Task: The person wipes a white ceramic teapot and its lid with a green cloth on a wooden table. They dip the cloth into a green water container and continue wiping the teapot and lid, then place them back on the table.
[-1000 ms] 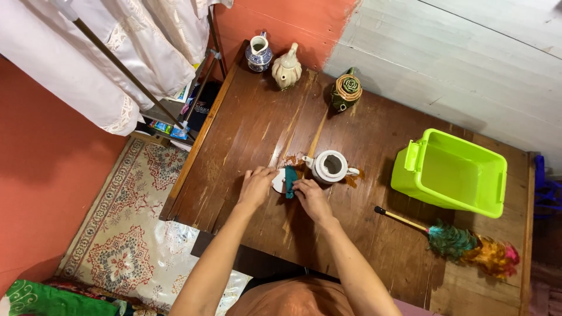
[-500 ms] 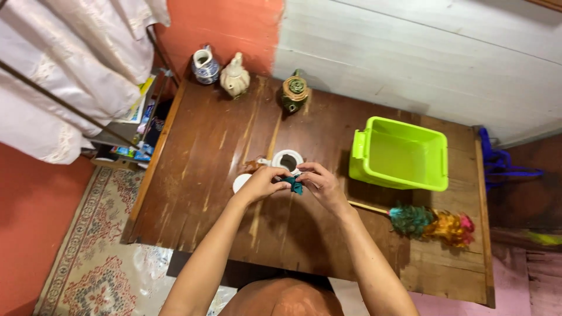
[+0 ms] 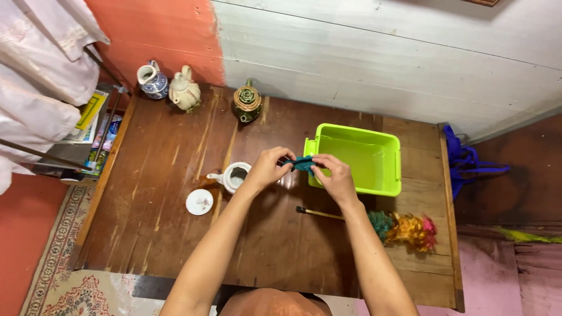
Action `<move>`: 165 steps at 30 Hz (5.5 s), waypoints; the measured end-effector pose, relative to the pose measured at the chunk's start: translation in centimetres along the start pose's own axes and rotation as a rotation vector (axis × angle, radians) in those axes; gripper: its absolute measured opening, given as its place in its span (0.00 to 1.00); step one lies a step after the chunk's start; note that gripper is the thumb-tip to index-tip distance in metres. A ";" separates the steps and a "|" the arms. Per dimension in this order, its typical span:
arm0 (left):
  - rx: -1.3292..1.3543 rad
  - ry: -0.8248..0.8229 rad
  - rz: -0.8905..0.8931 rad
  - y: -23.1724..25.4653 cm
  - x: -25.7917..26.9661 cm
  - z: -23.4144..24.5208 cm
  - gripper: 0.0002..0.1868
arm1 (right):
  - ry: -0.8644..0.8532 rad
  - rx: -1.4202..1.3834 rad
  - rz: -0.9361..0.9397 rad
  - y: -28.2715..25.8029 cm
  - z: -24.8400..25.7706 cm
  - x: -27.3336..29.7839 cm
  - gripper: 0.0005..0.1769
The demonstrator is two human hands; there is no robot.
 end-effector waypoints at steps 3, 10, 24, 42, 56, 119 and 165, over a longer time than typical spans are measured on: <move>0.002 0.059 -0.012 1.0 -2.6 -1.5 0.09 | 0.040 0.017 -0.069 2.1 1.7 -0.6 0.15; -0.224 0.048 0.015 -1.4 -4.6 -5.1 0.07 | -0.110 0.159 -0.017 4.1 1.6 -1.2 0.15; -0.561 0.006 0.085 -1.1 -0.7 -3.1 0.22 | -0.026 0.188 0.033 2.6 0.0 -1.2 0.13; -0.548 0.243 0.340 -13.1 16.6 14.6 0.23 | -0.304 -0.059 0.161 -12.4 -19.7 -1.6 0.20; -0.608 -0.064 0.551 -18.7 21.1 17.2 0.42 | -0.604 0.249 0.070 -12.6 -33.1 1.9 0.33; -0.487 -0.058 0.435 -14.3 10.7 8.3 0.41 | -0.361 -0.075 0.180 -3.3 -19.0 -0.3 0.35; -0.229 0.039 0.397 -14.5 13.2 9.2 0.36 | -0.633 -0.053 -0.041 -3.0 -19.4 -1.9 0.41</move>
Point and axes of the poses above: each hand's wrist, its own x-axis away from the middle knuckle, its own z-axis out of the back of the hand, y = z × x, the point moved 5 cm from there along -x, towards the middle knuckle, and after that the axes turned 8 degrees about z, right-handed, at the moved point
